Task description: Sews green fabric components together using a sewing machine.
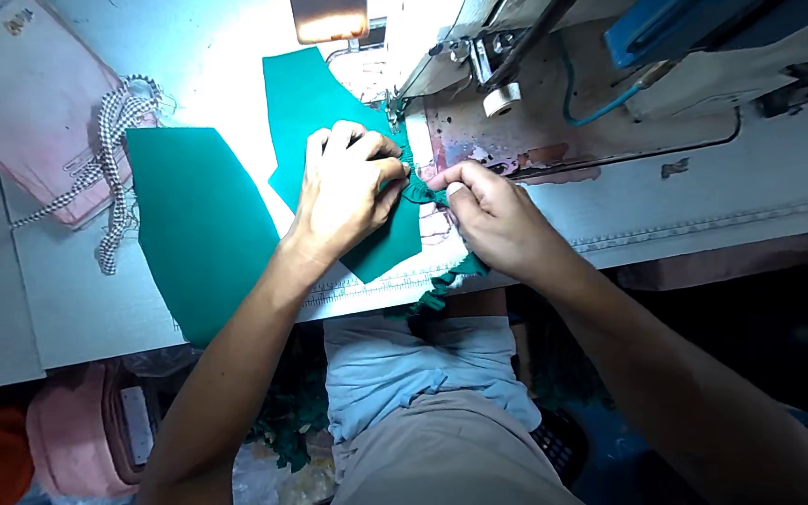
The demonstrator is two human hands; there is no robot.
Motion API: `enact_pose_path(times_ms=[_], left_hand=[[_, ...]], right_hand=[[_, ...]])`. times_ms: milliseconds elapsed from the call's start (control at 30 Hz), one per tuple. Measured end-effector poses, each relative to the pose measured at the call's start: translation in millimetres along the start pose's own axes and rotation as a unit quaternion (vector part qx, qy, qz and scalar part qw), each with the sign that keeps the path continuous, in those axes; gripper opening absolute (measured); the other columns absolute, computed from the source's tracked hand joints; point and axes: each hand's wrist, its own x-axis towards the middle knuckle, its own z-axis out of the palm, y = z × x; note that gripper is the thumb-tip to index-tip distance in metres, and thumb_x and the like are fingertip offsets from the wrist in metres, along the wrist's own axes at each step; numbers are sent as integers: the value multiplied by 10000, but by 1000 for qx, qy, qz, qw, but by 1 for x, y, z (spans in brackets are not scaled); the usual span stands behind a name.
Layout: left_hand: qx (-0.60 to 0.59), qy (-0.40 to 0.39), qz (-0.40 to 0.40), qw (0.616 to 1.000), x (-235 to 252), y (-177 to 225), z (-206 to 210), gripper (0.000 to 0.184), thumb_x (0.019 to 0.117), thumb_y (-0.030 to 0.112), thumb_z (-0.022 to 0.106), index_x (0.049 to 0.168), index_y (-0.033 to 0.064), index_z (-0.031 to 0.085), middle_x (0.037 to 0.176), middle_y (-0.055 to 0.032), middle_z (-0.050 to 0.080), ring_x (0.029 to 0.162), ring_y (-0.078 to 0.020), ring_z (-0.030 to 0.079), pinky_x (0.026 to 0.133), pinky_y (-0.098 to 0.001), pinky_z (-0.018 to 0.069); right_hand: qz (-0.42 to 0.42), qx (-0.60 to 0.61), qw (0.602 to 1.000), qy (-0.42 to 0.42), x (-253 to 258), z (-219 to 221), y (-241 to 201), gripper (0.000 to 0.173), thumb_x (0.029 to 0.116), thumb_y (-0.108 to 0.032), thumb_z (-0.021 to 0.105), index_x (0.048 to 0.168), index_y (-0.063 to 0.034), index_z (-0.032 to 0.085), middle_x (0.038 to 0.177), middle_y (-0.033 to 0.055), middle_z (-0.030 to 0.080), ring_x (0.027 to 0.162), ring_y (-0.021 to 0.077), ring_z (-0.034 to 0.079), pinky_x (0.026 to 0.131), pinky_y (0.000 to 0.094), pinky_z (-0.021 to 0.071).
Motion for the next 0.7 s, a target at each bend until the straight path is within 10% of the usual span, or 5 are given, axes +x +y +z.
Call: enact_pose_path(times_ms=[133, 300, 700], left_hand=[[-1, 2, -4, 1000, -1, 0, 0, 226, 1013, 353, 585, 1079, 284, 790, 1206, 42, 711, 1224, -237, 570, 1029, -479, 368], [-2, 2, -7, 1000, -1, 0, -1, 230, 1011, 353, 583, 1078, 281, 791, 1204, 46, 712, 1223, -237, 572, 1032, -483, 362], [-21, -45, -29, 998, 5, -2, -11, 350, 1007, 441, 477, 1074, 303, 791, 1200, 76, 711, 1213, -209, 564, 1028, -482, 334]], right_hand=[[-117, -150, 980, 48, -7, 1, 5, 243, 1069, -290, 544, 1132, -82, 654, 907, 123, 648, 748, 266, 645, 620, 443, 515], [-174, -216, 957, 85, -9, 3, 3, 339, 1066, -125, 511, 1386, -56, 601, 1068, 193, 624, 809, 297, 665, 651, 412, 555], [-125, -167, 976, 55, -18, 18, -15, 255, 1080, -219, 516, 1174, -18, 641, 860, 136, 680, 711, 267, 679, 604, 427, 549]])
